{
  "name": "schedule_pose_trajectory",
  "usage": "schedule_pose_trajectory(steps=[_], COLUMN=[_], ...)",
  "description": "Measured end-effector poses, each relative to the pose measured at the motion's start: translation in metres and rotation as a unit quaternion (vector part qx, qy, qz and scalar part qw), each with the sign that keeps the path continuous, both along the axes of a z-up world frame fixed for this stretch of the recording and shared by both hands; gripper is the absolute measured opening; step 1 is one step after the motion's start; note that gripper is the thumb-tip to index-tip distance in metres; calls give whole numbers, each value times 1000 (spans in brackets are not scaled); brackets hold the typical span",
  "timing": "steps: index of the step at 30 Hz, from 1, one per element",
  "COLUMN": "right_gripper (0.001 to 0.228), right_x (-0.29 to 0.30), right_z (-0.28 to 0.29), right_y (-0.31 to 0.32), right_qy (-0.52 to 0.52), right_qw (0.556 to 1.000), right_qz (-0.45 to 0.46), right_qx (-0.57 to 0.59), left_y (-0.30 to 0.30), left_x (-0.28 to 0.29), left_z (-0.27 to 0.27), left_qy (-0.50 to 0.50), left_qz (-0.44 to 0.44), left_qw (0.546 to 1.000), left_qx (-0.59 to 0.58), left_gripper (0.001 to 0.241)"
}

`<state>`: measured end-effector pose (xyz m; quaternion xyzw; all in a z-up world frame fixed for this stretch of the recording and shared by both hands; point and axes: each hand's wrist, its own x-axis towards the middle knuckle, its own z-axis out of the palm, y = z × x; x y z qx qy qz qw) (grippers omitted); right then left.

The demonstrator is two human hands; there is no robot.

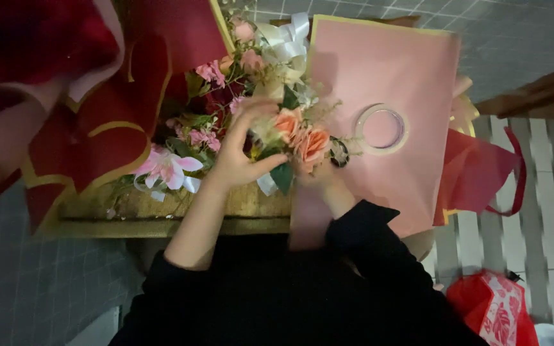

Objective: Finalizing a floral bouquet by trimming stems and arranging flowers into a cohesive design.

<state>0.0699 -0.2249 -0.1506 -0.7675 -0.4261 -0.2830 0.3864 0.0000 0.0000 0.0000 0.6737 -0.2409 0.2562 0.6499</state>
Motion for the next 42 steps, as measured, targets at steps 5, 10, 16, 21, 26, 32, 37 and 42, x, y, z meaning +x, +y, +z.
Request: schedule_pose_trajectory(steps=[5, 10, 16, 21, 26, 32, 37, 42], right_gripper=[27, 15, 23, 25, 22, 48, 60, 57], right_x=[8, 20, 13, 18, 4, -4, -4, 2], right_z=[4, 17, 106, 163, 224, 244, 252, 235], right_y=[-15, -12, -18, -25, -12, 17, 35, 31], right_qy=[2, 57, 316, 349, 205, 134, 179, 193], right_qw=[994, 986, 937, 924, 977, 977, 959, 952], right_qz=[36, 100, 76, -28, -3, 163, 200, 223], right_qx=[-102, -116, -129, -153, 56, 34, -92, -76], left_y=[3, 1, 11, 9, -4, -9, -8, 8], left_x=[2, 5, -3, -3, -12, -13, -5, -4], left_z=[-37, -20, -4, -7, 27, 24, 24, 9], left_qy=[74, 65, 70, 67, 70, 84, 71, 87], left_qz=[-12, 22, 123, 188, 184, 155, 150, 102], left_qw=[997, 997, 990, 980, 980, 983, 984, 991], left_qx=[24, 19, 20, 23, 37, 54, 66, 17], left_gripper=[84, 53, 35, 40, 28, 30, 30, 53])
